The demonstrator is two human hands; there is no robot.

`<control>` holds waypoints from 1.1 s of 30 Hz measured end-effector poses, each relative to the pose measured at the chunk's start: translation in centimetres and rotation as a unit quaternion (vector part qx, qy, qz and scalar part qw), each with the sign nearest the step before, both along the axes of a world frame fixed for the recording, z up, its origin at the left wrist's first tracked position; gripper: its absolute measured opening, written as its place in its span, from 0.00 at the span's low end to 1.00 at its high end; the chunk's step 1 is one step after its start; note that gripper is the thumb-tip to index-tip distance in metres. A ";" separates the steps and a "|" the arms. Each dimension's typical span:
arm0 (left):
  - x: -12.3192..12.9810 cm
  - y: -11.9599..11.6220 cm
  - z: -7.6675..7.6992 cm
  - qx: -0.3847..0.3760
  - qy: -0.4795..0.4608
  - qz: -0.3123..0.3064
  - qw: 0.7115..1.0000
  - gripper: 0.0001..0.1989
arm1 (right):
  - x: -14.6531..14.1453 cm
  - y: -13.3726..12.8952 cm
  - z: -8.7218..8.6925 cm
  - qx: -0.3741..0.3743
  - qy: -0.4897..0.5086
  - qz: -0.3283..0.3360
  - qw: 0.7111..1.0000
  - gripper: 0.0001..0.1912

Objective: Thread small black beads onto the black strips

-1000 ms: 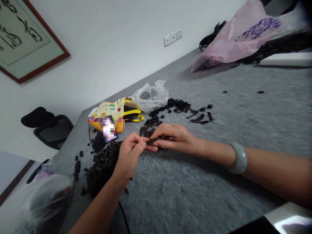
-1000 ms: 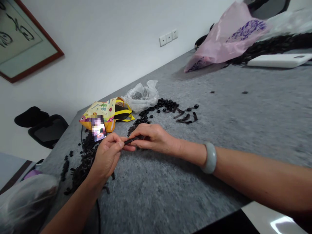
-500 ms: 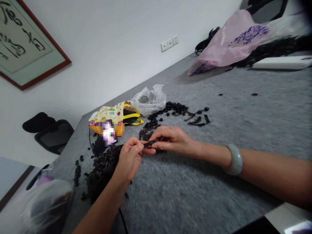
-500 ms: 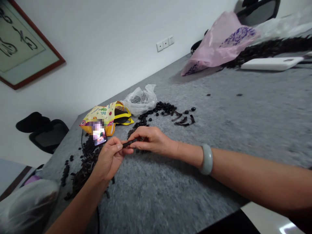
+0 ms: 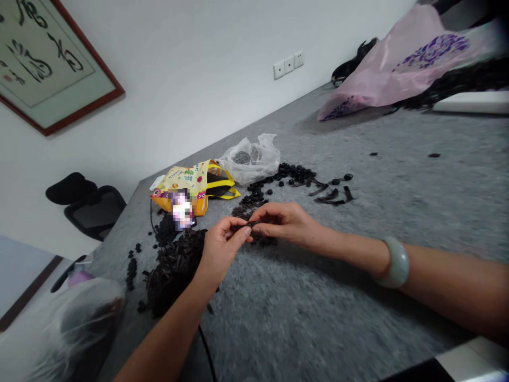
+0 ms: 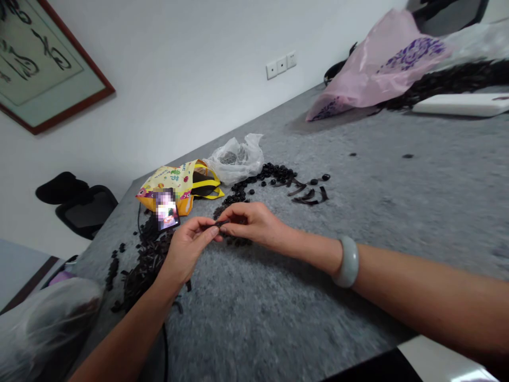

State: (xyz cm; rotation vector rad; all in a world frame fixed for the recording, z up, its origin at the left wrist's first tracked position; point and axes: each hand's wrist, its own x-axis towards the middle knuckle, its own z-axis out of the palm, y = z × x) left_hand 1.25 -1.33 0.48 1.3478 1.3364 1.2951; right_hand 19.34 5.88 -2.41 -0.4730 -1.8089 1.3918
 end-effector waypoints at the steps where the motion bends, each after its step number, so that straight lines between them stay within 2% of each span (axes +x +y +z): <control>1: -0.1 0.0 0.0 0.002 0.010 0.003 1.000 0.08 | 0.0 -0.1 0.1 -0.015 0.004 0.008 1.000 0.13; 5: -0.4 0.0 0.3 -0.007 0.012 -0.014 1.000 0.07 | 0.0 -0.1 0.4 -0.098 0.010 0.041 0.994 0.16; 10: -0.3 0.0 0.7 -0.082 -0.120 -0.059 0.988 0.10 | -0.3 0.1 0.4 -0.213 0.039 0.104 0.971 0.17; 14: -0.2 0.3 0.5 -0.161 -0.174 -0.065 0.969 0.15 | -0.6 0.1 0.0 -0.249 0.049 0.094 0.963 0.18; 16: -0.1 0.5 0.3 -0.145 -0.160 -0.038 0.976 0.16 | -0.7 0.0 -0.2 -0.255 0.048 0.088 0.962 0.18; 19: 0.1 0.4 0.1 -0.051 -0.106 0.027 0.993 0.16 | -0.9 -0.1 -0.2 -0.248 0.044 0.075 0.965 0.18; 21: 0.2 0.2 0.0 0.007 -0.036 0.055 0.998 0.13 | -0.8 -0.2 -0.2 -0.221 0.034 0.059 0.973 0.18; 23: 0.3 0.0 -0.1 0.036 0.034 0.063 0.997 0.09 | -0.7 -0.3 0.0 -0.176 0.019 0.039 0.983 0.16; 25: 0.4 -0.1 -0.2 0.031 0.060 0.054 0.996 0.06 | -0.5 -0.4 0.2 -0.131 0.009 0.023 0.991 0.14; 27: 0.5 -0.1 -0.3 0.009 0.023 0.031 0.999 0.07 | -0.4 -0.5 0.3 -0.100 0.009 0.015 0.995 0.12; 30: 0.7 0.1 -0.4 -0.038 -0.090 0.000 0.995 0.11 | -0.4 -0.5 0.3 -0.064 0.019 0.008 0.998 0.10; 33: 0.9 0.2 -0.4 -0.071 -0.162 -0.008 0.984 0.12 | -0.5 -0.4 -0.1 -0.054 0.039 0.007 0.998 0.12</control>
